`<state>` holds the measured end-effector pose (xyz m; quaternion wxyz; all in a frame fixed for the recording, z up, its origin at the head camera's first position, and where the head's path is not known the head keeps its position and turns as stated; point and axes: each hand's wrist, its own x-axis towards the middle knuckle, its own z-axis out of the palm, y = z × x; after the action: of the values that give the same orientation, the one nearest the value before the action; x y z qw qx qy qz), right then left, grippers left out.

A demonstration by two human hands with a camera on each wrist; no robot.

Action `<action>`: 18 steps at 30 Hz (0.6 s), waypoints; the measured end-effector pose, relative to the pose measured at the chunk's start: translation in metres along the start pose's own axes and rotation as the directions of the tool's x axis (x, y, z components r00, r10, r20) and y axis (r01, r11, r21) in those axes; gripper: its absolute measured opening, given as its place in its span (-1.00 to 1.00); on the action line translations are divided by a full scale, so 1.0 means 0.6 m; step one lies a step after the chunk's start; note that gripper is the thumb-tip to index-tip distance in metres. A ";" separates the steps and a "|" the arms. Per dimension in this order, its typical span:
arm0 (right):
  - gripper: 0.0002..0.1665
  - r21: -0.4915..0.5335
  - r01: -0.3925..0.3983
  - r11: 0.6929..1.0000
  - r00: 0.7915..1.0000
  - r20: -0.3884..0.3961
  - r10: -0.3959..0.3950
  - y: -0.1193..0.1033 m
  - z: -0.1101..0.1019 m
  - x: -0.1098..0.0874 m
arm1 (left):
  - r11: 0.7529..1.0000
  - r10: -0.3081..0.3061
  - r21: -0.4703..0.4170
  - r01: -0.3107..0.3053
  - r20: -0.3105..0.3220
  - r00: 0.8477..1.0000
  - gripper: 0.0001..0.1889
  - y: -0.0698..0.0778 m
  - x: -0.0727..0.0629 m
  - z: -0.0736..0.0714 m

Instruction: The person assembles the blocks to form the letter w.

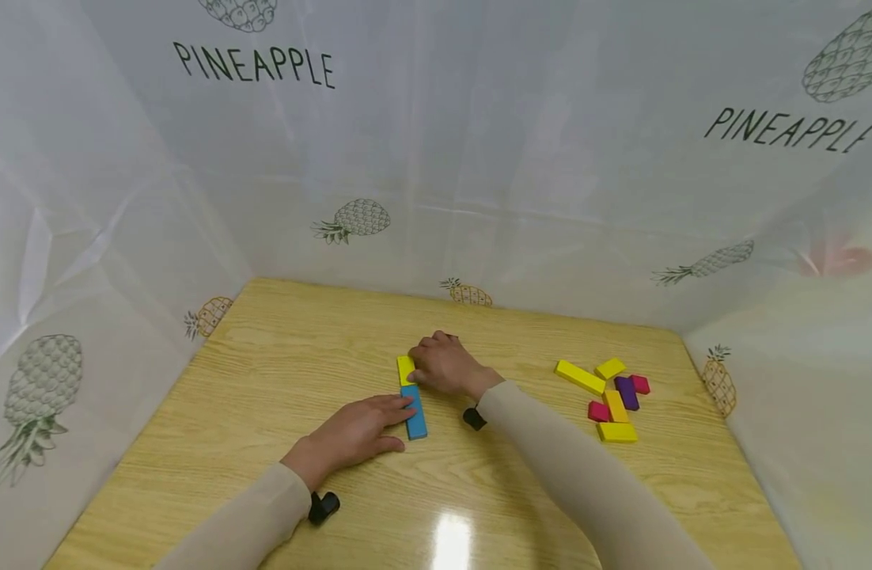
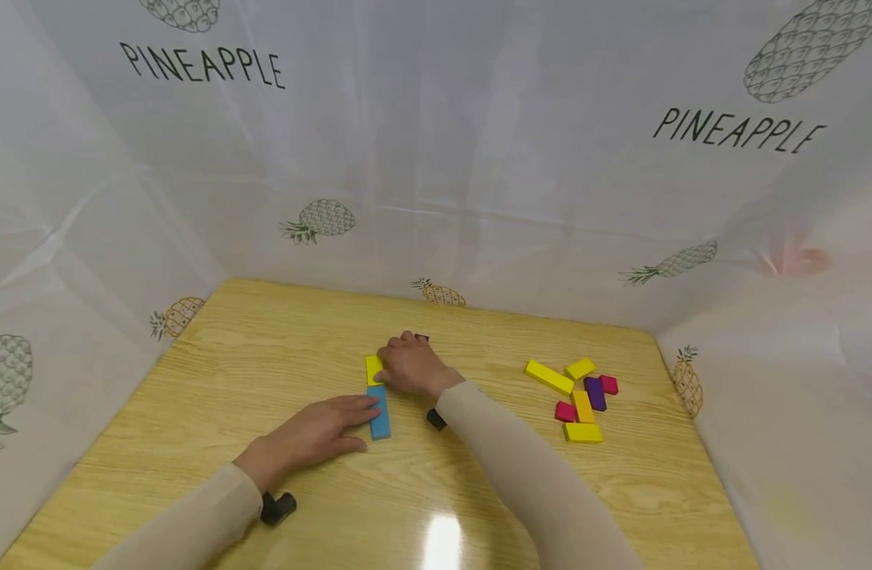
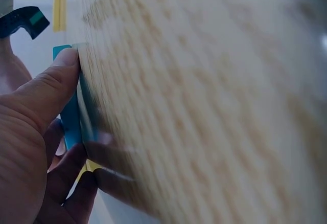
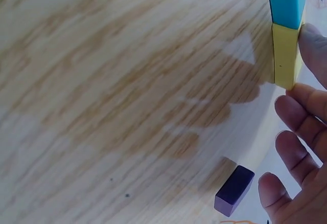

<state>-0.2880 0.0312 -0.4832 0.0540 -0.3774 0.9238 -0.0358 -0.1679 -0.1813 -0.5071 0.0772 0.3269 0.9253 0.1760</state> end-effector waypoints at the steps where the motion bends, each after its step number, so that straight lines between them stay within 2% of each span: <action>1: -0.40 -0.003 0.002 1.000 1.000 0.000 -0.002 0.000 0.000 0.000 | 1.000 -0.001 -0.004 0.001 0.001 1.000 -0.33 0.000 0.000 0.000; 12: -0.39 -0.010 -0.009 1.000 1.000 0.018 0.009 -0.005 0.001 -0.002 | 0.999 -0.016 -0.039 0.016 0.014 1.000 -0.33 0.003 -0.003 -0.003; 18: -0.39 0.016 -0.013 1.000 1.000 0.015 0.013 -0.003 0.000 -0.005 | 0.999 -0.004 -0.041 0.004 0.001 1.000 -0.33 0.002 -0.003 -0.003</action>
<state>-0.2846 0.0319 -0.4830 0.0641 -0.3710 0.9255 -0.0403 -0.1663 -0.1819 -0.5049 0.0846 0.3236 0.9221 0.1945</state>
